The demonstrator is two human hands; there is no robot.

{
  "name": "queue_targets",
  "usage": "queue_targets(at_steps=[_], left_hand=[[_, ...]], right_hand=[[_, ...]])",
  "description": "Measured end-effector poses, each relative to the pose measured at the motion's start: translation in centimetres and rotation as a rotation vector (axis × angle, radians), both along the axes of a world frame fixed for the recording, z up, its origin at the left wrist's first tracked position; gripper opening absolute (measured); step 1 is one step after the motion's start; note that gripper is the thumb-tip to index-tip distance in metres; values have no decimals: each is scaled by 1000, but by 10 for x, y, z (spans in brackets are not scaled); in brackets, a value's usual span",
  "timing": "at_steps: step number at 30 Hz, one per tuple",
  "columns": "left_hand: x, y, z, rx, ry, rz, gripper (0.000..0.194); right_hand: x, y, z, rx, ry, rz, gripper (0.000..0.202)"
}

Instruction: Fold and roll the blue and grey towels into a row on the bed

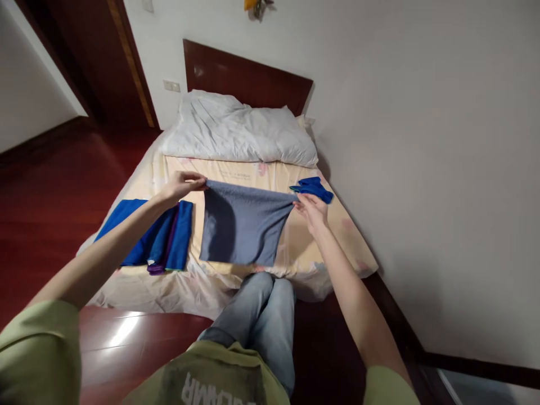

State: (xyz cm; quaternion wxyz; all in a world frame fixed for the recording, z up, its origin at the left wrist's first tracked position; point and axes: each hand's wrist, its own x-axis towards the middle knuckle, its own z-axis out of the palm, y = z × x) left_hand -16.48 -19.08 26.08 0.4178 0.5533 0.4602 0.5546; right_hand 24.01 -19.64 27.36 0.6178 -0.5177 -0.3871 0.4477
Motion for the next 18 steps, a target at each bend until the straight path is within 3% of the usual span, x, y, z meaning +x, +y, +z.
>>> queue_targets(at_steps=[2, 4, 6, 7, 9, 12, 15, 16, 18], left_hand=[[-6, 1, 13, 144, 11, 57, 61], [-10, -8, 17, 246, 18, 120, 56], [-11, -22, 3, 293, 29, 193, 55], [-10, -31, -12, 292, 40, 230, 54], [-7, -52, -59, 229, 78, 298, 53], [3, -87, -154, -4, 159, 360, 48], [17, -117, -243, -360, 201, 344, 40], [21, -125, -265, -471, 218, 341, 37], [28, -135, -295, -570, 171, 355, 34]], right_hand=[[-5, 11, 6, 154, -6, -27, 46], [-6, 11, 4, 271, -38, -48, 47], [-4, 3, -13, 316, -107, -48, 47], [-4, -3, -28, 311, -149, -40, 46], [-4, -18, -71, 243, -223, -7, 45], [-10, -45, -158, 31, -282, 56, 49], [-21, -70, -245, -203, -370, 117, 51], [-24, -77, -269, -252, -390, 137, 52], [-29, -88, -306, -307, -397, 155, 54]])
